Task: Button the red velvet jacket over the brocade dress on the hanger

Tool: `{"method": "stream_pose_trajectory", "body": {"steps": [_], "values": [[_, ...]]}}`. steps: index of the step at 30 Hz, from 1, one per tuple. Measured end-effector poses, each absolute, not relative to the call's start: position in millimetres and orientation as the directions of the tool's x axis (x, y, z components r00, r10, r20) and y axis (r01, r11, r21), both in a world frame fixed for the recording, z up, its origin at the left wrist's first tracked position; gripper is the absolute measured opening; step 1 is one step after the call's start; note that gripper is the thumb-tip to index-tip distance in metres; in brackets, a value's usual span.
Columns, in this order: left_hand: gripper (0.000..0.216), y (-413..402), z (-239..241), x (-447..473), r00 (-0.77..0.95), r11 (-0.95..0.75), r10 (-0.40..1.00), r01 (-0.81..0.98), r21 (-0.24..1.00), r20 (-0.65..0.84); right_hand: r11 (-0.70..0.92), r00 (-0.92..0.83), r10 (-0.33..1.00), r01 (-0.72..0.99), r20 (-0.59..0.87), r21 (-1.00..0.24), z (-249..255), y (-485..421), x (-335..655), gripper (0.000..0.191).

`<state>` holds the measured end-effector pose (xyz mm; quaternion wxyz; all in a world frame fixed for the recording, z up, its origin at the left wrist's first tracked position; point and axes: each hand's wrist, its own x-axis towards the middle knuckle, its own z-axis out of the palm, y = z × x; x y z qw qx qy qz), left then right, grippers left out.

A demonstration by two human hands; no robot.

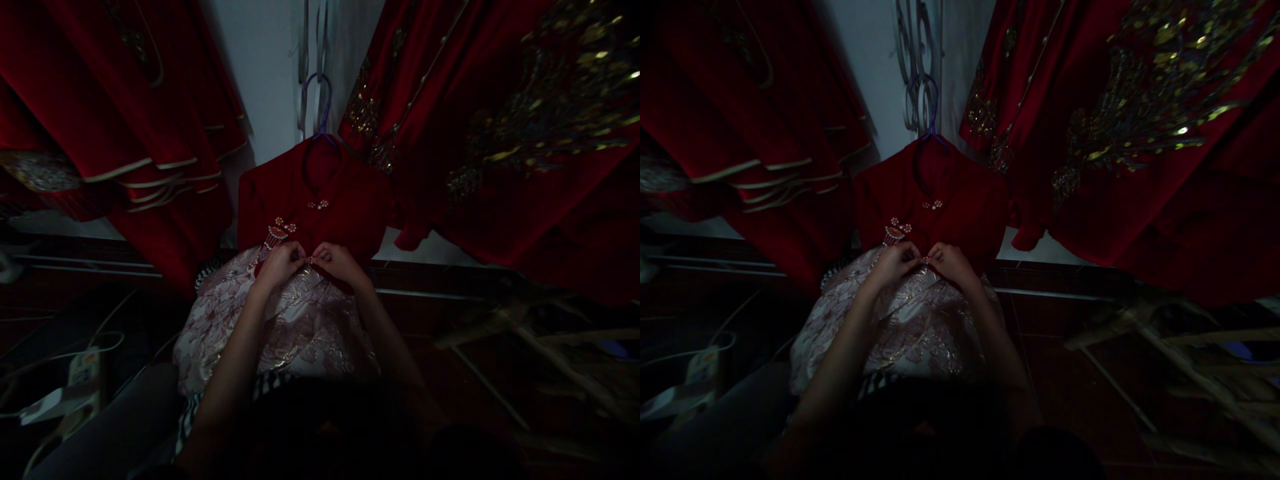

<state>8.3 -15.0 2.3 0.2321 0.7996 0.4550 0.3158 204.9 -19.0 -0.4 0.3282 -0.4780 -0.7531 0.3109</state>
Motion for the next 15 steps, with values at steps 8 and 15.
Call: {"method": "stream_pose_trajectory", "body": {"steps": [8,15], "values": [[0.034,-13,0,14,0.125,-0.336,0.94,0.497,0.8,0.317,0.245,-0.371,0.926,0.453,0.068,-0.857,13,-24,213,0.016],[0.041,1,-2,18,-0.118,-0.167,0.981,-0.098,0.981,0.155,0.058,-0.515,0.85,0.302,-0.111,-0.952,44,-39,224,0.024]]}}
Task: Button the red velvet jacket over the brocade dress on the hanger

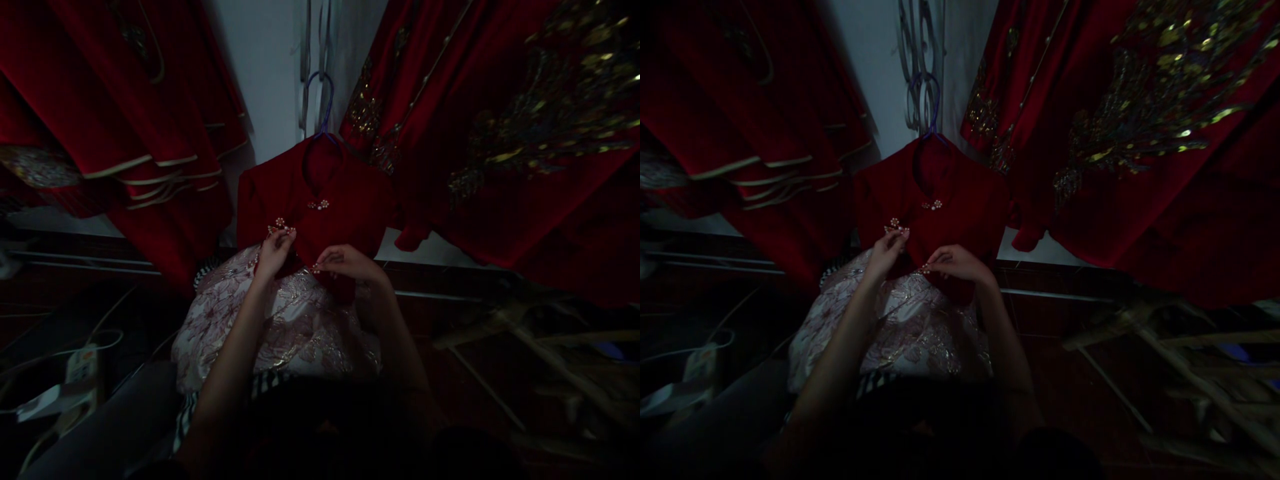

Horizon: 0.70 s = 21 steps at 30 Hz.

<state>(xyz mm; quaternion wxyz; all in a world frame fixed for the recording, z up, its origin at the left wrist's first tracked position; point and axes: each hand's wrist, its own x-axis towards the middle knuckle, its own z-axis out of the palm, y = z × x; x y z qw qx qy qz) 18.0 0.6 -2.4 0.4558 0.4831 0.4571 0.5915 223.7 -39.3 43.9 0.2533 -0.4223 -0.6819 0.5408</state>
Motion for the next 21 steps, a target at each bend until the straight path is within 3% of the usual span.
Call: {"method": "stream_pose_trajectory", "body": {"steps": [3,9,14,21], "values": [[0.04,-2,4,18,-0.172,-0.173,0.977,-0.284,0.943,0.127,0.017,-0.582,0.803,0.243,-0.131,-0.97,49,-43,220,0.024],[0.036,-7,13,12,-0.135,-0.102,0.99,-0.458,0.883,0.044,0.027,-0.617,0.781,0.188,-0.097,-0.982,48,-43,212,0.025],[0.03,-3,11,10,-0.147,-0.06,0.989,-0.5,0.864,-0.016,0.019,-0.58,0.808,0.201,-0.103,-0.98,46,-43,211,0.026],[0.031,-2,6,10,-0.186,-0.098,0.982,-0.428,0.899,0.018,0.025,-0.593,0.798,0.212,-0.108,-0.977,45,-43,212,0.024]]}}
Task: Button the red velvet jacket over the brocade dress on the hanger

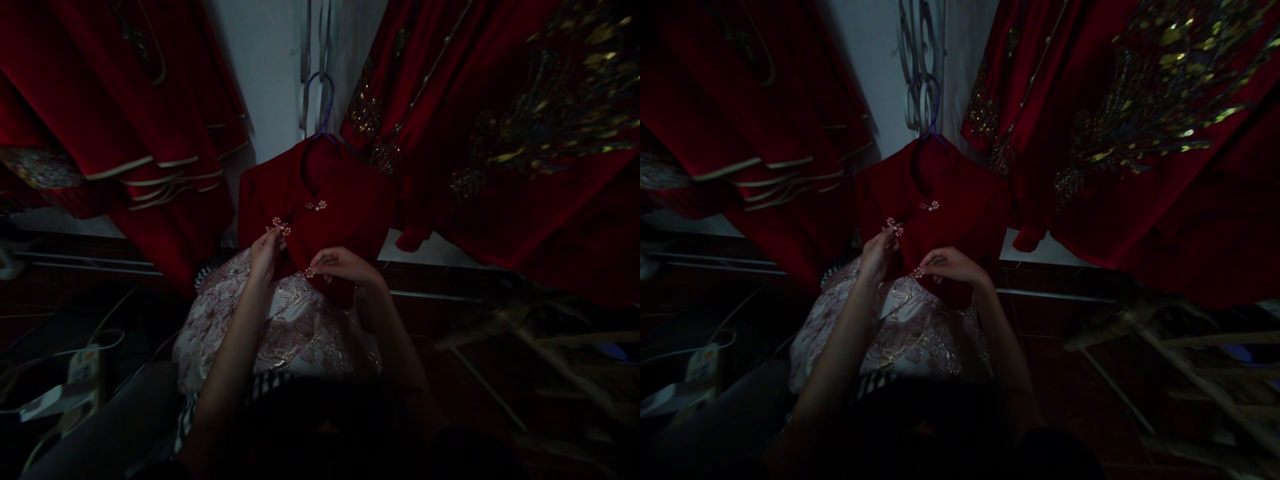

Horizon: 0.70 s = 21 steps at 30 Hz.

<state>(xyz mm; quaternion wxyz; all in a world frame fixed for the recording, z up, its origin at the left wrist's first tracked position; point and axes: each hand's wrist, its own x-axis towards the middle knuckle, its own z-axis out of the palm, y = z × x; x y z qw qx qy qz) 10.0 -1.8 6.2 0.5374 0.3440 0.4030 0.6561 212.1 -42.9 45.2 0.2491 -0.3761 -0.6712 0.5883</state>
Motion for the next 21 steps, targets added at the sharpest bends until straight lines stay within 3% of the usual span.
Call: {"method": "stream_pose_trajectory", "body": {"steps": [11,14,16,18,21], "values": [[0.025,5,-4,11,-0.358,-0.175,0.932,-0.322,0.93,0.051,0.013,-0.599,0.791,0.221,-0.125,-0.975,42,-41,207,0.022],[0.026,10,2,15,-0.28,-0.112,0.959,-0.255,0.96,0.037,0.015,-0.597,0.791,0.235,-0.132,-0.972,43,-40,211,0.023],[0.027,14,12,21,-0.185,-0.142,0.976,-0.132,0.981,0.116,0.024,-0.615,0.775,0.254,-0.142,-0.967,44,-41,217,0.023],[0.024,20,27,28,-0.097,-0.293,0.951,0.028,0.956,0.294,0.036,-0.644,0.75,0.27,-0.152,-0.962,47,-42,224,0.023],[0.025,28,54,37,0.099,-0.529,0.845,0.303,0.793,0.525,0.046,-0.662,0.733,0.277,-0.156,-0.96,50,-45,232,0.022]]}}
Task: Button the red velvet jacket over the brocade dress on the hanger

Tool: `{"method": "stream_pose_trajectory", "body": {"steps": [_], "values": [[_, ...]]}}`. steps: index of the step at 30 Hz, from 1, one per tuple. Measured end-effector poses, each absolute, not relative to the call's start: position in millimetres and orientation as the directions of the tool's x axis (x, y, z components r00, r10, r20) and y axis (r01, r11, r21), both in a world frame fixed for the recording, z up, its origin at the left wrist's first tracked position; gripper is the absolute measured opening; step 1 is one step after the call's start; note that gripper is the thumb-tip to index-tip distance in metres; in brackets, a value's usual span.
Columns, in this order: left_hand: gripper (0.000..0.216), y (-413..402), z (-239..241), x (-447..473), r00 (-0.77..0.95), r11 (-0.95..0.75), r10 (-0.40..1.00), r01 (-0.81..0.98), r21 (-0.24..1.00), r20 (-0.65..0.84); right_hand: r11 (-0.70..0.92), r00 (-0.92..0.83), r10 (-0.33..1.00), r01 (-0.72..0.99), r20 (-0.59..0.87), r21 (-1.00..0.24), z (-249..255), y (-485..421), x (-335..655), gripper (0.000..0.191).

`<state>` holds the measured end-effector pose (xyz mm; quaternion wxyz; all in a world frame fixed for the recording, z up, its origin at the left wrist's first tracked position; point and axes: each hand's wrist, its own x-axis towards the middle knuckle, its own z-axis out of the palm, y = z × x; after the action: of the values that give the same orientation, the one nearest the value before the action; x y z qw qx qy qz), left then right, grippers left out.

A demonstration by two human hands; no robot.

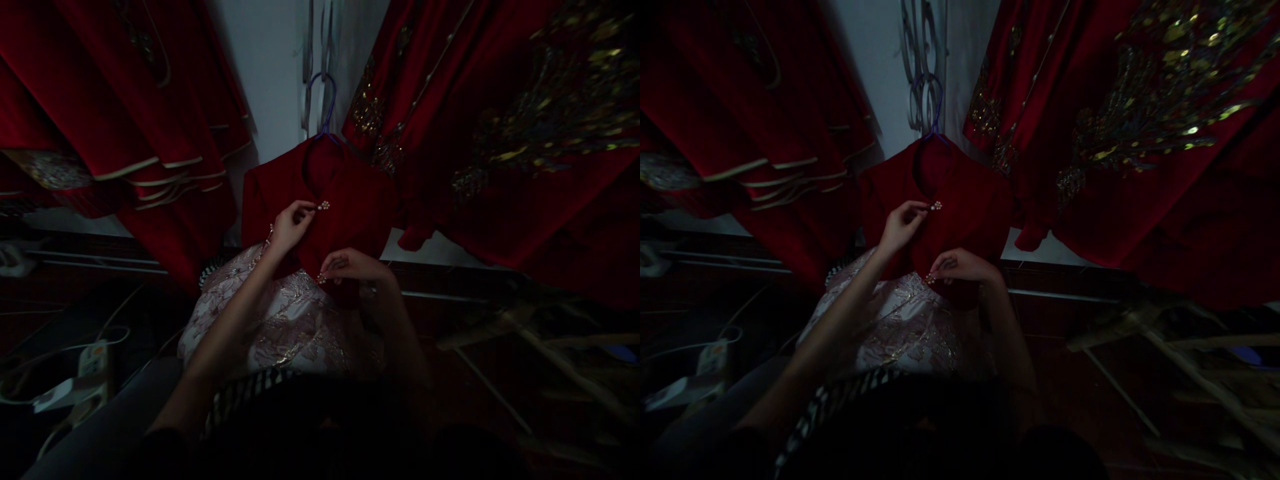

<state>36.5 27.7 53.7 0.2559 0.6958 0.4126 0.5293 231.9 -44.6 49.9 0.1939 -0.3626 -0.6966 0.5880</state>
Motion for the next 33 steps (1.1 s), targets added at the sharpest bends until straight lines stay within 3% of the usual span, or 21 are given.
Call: {"method": "stream_pose_trajectory", "body": {"steps": [5,10,13,18,21,25,28,33], "values": [[0.022,43,89,43,0.387,-0.616,0.76,0.686,0.388,0.523,0.073,-0.642,0.753,0.305,-0.148,-0.95,53,-48,242,0.024],[0.016,59,112,39,0.578,-0.738,0.631,0.653,0.17,0.518,0.083,-0.641,0.753,0.317,-0.15,-0.945,53,-46,255,0.024],[0.012,63,122,36,0.588,-0.798,0.578,0.553,0.24,0.566,0.108,-0.638,0.759,0.321,-0.131,-0.941,51,-45,261,0.027],[0.007,66,125,31,0.472,-0.702,0.711,0.44,0.56,0.521,0.188,-0.591,0.806,0.319,-0.04,-0.929,54,-45,269,0.033],[0.009,66,125,29,0.426,-0.646,0.757,0.379,0.663,0.495,0.281,-0.537,0.842,0.342,0.058,-0.897,66,-40,275,0.03],[0.004,63,129,28,0.547,-0.73,0.674,0.388,0.562,0.497,0.391,-0.342,0.899,0.341,0.275,-0.855,97,-23,268,0.027],[0.007,61,128,31,0.547,-0.77,0.638,0.442,0.46,0.542,0.47,-0.151,0.883,0.27,0.445,-0.841,115,2,243,0.031],[0.014,71,113,25,0.459,-0.738,0.636,0.596,0.315,0.621,0.375,-0.079,0.927,0.276,0.368,-0.885,106,42,183,0.051]]}}
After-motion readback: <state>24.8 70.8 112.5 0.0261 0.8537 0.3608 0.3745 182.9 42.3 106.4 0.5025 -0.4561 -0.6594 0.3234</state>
